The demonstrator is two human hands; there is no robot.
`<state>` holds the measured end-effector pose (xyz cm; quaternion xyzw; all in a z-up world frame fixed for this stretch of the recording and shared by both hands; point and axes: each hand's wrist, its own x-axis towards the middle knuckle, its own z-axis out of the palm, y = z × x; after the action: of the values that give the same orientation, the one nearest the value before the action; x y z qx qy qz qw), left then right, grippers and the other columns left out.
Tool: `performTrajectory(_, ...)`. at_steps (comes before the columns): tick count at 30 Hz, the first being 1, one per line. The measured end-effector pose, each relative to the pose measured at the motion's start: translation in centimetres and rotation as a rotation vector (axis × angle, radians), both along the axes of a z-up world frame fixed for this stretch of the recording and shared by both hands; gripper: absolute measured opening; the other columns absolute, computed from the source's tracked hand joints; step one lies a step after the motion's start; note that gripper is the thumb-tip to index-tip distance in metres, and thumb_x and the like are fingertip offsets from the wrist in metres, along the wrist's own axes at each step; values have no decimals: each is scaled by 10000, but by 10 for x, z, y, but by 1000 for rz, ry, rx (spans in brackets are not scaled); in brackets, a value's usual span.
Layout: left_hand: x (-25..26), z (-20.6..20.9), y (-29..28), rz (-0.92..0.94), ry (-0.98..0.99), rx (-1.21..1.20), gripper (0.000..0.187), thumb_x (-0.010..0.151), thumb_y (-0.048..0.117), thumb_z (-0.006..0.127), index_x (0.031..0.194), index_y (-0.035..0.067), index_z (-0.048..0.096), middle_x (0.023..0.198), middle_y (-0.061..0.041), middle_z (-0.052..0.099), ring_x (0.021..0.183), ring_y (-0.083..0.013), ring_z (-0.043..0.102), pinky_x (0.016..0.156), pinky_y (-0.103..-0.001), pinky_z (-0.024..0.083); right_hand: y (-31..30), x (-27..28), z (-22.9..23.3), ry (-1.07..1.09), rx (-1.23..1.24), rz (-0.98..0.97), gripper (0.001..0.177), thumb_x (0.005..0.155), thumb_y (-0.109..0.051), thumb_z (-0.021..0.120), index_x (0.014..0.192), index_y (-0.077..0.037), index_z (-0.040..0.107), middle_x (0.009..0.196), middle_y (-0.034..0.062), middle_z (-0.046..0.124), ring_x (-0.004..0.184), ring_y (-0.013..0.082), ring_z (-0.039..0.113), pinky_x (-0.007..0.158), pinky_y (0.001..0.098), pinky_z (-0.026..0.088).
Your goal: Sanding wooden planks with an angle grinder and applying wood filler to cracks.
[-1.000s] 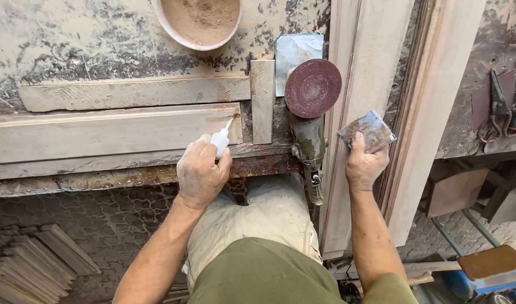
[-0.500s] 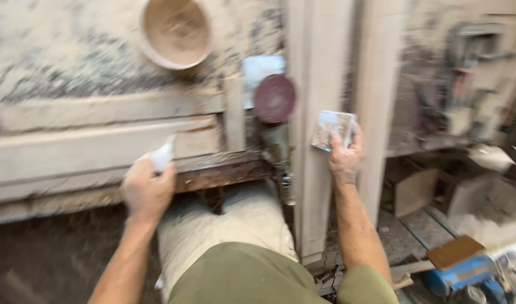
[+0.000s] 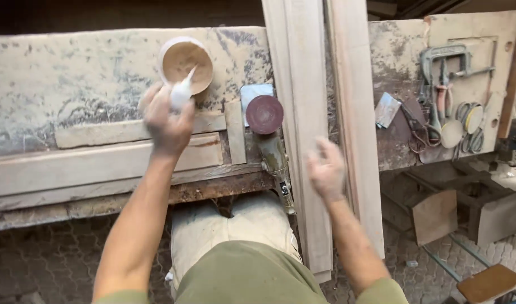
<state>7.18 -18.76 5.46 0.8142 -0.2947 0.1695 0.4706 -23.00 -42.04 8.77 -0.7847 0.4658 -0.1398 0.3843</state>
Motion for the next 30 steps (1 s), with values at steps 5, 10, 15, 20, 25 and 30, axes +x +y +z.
performTrajectory(5,16,-15,-39,-29,-3,354,184,908,168,669,1013,47,759,1073,-109,792,1151,-310,630,1116,-588,319,62,57,-9,214,25,466,768,847,-293,769,1490,-35,439,1390,216,551,1246,366,577,1062,450,463)
performTrajectory(10,-43,29,2,41,53,187,201,916,172,644,772,61,560,729,-83,502,667,-258,473,787,-433,454,59,61,-72,245,-131,401,912,760,-572,735,1377,23,423,1136,227,572,896,379,622,772,474,548)
performTrajectory(15,-134,59,96,-155,574,-11,214,904,190,524,732,142,404,684,-1,373,588,-158,354,505,-319,414,62,82,21,286,427,331,931,713,-273,784,1456,96,362,1289,327,515,1105,429,562,945,490,472)
performTrajectory(20,-179,74,168,-230,1396,-270,579,788,453,773,1137,3,671,1057,-111,702,931,-182,657,877,-304,567,142,104,63,210,838,259,768,658,-19,715,1377,80,465,1157,347,613,942,506,650,823,622,581)
performTrajectory(25,-152,54,236,-373,1427,-1001,544,778,286,736,1260,93,572,1168,2,611,1030,-153,550,975,-310,449,300,154,40,-38,1120,630,661,722,-207,786,1284,101,624,1085,217,737,939,274,674,891,378,514)
performTrajectory(30,-107,55,387,-127,1547,-1480,624,731,230,713,1300,21,563,1145,-89,633,971,-197,589,866,-314,509,472,208,92,237,391,1006,619,858,-371,654,1410,-92,616,1166,143,653,993,243,658,803,355,587)
